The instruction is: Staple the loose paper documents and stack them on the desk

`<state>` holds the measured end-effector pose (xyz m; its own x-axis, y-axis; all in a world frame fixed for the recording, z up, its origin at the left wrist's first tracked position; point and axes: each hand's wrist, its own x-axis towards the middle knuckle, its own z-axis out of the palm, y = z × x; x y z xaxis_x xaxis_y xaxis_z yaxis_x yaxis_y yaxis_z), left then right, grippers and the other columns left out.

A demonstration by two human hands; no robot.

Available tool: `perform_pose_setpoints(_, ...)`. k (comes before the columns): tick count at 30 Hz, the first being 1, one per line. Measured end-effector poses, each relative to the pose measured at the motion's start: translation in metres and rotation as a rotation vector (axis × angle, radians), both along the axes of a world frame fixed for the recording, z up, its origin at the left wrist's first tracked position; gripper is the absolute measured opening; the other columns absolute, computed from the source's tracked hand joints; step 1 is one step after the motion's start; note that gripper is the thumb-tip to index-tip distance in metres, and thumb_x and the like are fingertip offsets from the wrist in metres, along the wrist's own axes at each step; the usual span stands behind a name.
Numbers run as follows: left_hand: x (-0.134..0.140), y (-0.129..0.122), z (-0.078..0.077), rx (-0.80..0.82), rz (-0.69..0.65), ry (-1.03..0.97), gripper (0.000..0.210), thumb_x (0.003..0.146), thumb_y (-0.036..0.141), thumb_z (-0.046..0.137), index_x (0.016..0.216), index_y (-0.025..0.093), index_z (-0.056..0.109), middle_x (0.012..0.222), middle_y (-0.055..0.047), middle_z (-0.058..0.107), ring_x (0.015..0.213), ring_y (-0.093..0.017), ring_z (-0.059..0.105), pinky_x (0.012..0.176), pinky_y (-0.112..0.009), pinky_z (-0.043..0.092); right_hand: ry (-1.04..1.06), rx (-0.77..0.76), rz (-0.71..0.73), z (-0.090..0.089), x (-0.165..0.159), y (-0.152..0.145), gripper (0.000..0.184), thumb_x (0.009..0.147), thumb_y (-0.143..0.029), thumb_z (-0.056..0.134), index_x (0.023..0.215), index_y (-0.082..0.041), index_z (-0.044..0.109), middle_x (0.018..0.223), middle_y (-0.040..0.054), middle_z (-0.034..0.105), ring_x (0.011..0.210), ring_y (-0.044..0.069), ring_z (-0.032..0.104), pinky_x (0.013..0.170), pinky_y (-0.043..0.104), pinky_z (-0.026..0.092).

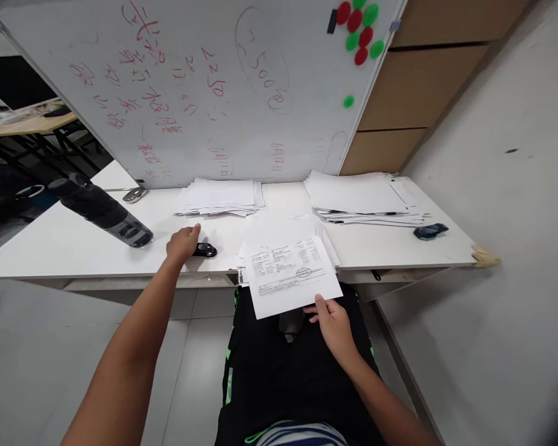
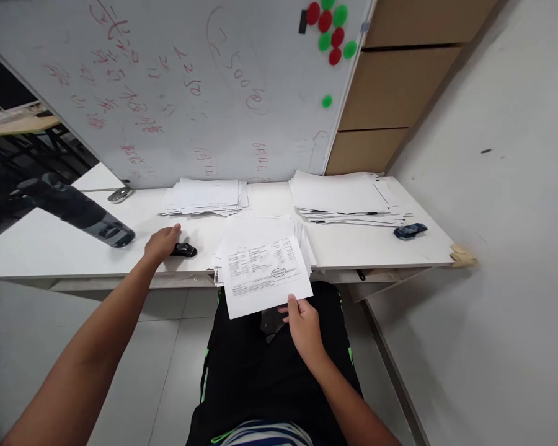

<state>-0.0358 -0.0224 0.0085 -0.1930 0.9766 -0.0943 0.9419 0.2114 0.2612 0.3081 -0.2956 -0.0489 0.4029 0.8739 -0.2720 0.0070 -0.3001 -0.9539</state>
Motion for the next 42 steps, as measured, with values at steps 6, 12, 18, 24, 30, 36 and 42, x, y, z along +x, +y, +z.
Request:
perform_pose_setpoints(6,0.006,-0.007,0.003,-0.009,0.092,0.023,0.066,0.094,0.059,0.018,0.118,0.019,0.066,0.128,-0.018,0.063,0.119,-0.041,0.054,0.093,-0.054,0.043,0.13,0.166,-0.195,0.007,0.005,-0.017,0.043,0.083,-0.055,0.067,0.102,-0.017,0.067,0.092,0.0065,0.073,0.075,0.02,0.069,0.072,0.037,0.06)
perform_pose_setpoints(12,0.005,-0.005,0.002,-0.005,0.102,0.014,0.065,0.094,0.059,0.02,0.118,0.019,0.065,0.13,-0.019,0.062,0.119,-0.041,0.054,0.093,-0.054,0.043,0.431,0.256,-0.286,0.026,0.013,-0.019,0.037,0.08,-0.045,0.075,0.103,-0.018,0.066,0.089,0.0033,0.073,0.078,0.018,0.069,0.071,0.034,0.061)
perform_pose_setpoints(18,0.003,-0.006,0.0,0.014,0.089,0.007,0.066,0.094,0.06,0.02,0.116,0.018,0.065,0.128,-0.019,0.063,0.12,-0.04,0.053,0.093,-0.053,0.042,0.508,0.222,-0.315,0.024,0.012,-0.014,0.041,0.078,-0.042,0.078,0.109,-0.018,0.065,0.092,0.0037,0.073,0.079,0.017,0.069,0.069,0.033,0.061)
perform_pose_setpoints(24,0.003,-0.005,-0.003,0.039,0.085,0.001,0.064,0.094,0.06,0.021,0.112,0.018,0.066,0.126,-0.019,0.064,0.117,-0.04,0.054,0.092,-0.052,0.042,0.564,0.21,-0.295,0.031,-0.003,-0.005,0.041,0.084,-0.038,0.073,0.118,-0.02,0.06,0.093,0.0021,0.072,0.081,0.016,0.069,0.074,0.032,0.06)
perform_pose_setpoints(30,0.007,-0.012,-0.002,0.175,0.056,0.164,0.057,0.098,0.044,0.022,0.105,0.013,0.068,0.118,-0.022,0.066,0.118,-0.039,0.053,0.101,-0.061,0.031,0.66,0.228,-0.135,0.054,-0.02,0.022,0.057,0.086,-0.04,0.071,0.137,-0.027,0.047,0.109,0.0038,0.072,0.099,0.021,0.071,0.087,0.037,0.058)
perform_pose_setpoints(36,0.048,-0.043,0.029,0.495,-0.354,0.29,0.048,0.1,0.042,0.028,0.124,0.017,0.06,0.147,-0.01,0.049,0.143,-0.035,0.028,0.116,-0.061,0.007,0.696,0.041,0.067,0.046,-0.031,-0.024,0.092,0.083,-0.043,0.074,0.154,-0.028,0.017,0.124,0.0125,0.069,0.1,0.025,0.071,0.089,0.045,0.056)
perform_pose_setpoints(42,0.114,-0.13,0.018,0.503,-0.592,0.002,0.064,0.093,0.058,0.043,0.146,0.022,0.042,0.152,-0.011,0.044,0.147,-0.031,0.028,0.117,-0.049,0.029,0.007,0.166,0.042,0.056,0.012,-0.014,0.045,0.091,-0.054,0.056,0.121,-0.02,0.063,0.089,0.0072,0.074,0.06,0.016,0.061,0.062,0.033,0.052)
